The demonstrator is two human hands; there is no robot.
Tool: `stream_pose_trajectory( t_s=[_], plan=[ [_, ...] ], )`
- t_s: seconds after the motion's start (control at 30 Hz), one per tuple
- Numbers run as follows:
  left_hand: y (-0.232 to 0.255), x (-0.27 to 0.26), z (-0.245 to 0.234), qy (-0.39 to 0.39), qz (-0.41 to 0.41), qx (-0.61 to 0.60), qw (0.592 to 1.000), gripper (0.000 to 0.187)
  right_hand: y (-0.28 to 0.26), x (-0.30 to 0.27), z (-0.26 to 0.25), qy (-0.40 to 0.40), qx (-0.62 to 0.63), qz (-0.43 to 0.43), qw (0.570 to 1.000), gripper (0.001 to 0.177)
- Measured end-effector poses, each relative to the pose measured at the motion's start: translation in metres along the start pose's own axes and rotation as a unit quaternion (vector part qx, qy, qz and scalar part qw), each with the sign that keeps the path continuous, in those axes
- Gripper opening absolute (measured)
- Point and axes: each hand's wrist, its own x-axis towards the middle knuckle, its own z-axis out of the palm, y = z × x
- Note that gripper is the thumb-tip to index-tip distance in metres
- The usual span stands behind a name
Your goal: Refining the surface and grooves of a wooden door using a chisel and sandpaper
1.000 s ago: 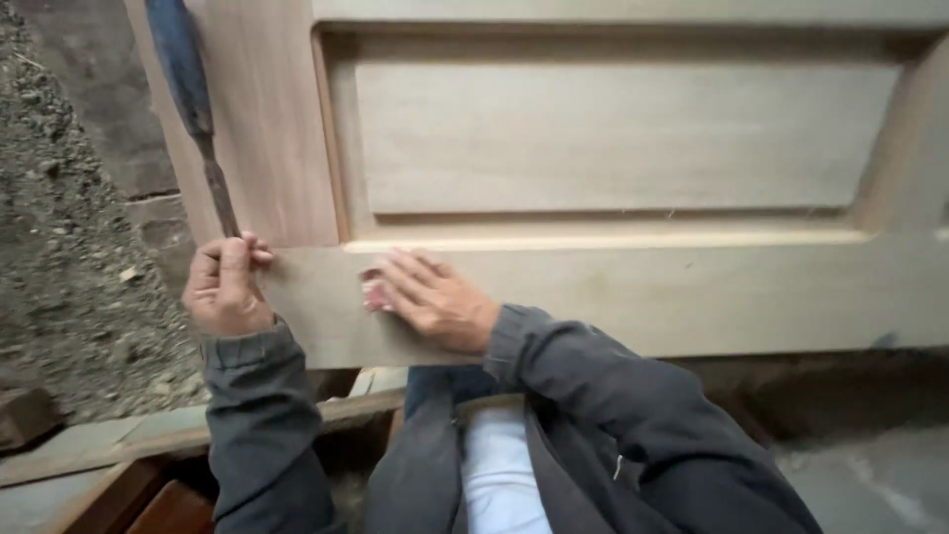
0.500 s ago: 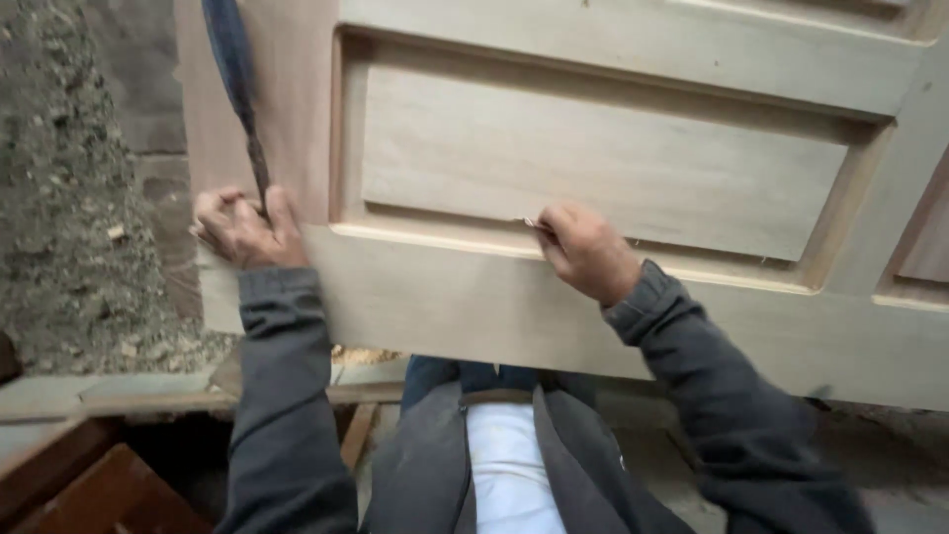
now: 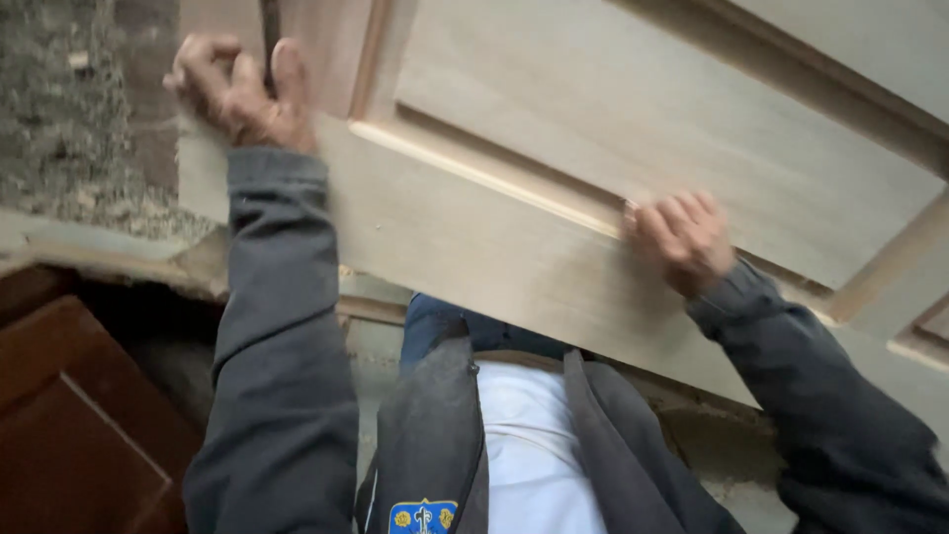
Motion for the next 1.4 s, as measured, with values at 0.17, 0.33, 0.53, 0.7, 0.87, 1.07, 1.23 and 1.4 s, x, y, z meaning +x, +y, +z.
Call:
stream_pose_trajectory(
  t_s=[0.17, 0.33, 0.53, 0.7, 0.87, 1.07, 1.23, 1.4],
  plan=[
    [-0.036, -0.033, 0.025, -0.047, -0.077, 0.040, 0.995, 0.036, -0.037, 0.120, 0.034, 0.045, 0.072, -0.059, 0.995, 0.011],
    [-0.037, -0.035, 0.027, -0.080, -0.152, 0.047, 0.984, 0.040, -0.038, 0.102, 0.031, 0.011, 0.089, -0.031, 0.996, 0.011],
    [-0.027, -0.034, 0.024, -0.136, -0.186, 0.068, 0.971, 0.040, -0.006, 0.021, -0.023, -0.081, 0.072, 0.021, 0.994, 0.031],
    [-0.017, -0.030, 0.022, -0.118, -0.191, 0.038, 0.974, 0.038, -0.026, 0.099, 0.010, -0.008, 0.120, -0.046, 0.992, 0.011],
    [-0.029, -0.036, 0.026, -0.096, -0.145, 0.046, 0.984, 0.035, -0.067, 0.203, 0.058, 0.096, 0.102, -0.054, 0.989, 0.009],
    [-0.006, -0.018, 0.012, -0.170, -0.210, 0.051, 0.962, 0.044, -0.042, 0.131, 0.028, 0.019, 0.126, -0.050, 0.991, 0.004],
    [0.004, -0.004, 0.004, -0.120, -0.179, 0.018, 0.976, 0.041, -0.043, 0.134, 0.040, -0.009, 0.105, -0.038, 0.994, 0.008],
    [-0.008, -0.013, 0.017, -0.065, -0.126, 0.093, 0.985, 0.036, -0.077, 0.225, 0.059, 0.045, 0.085, -0.041, 0.995, 0.008]
  ],
)
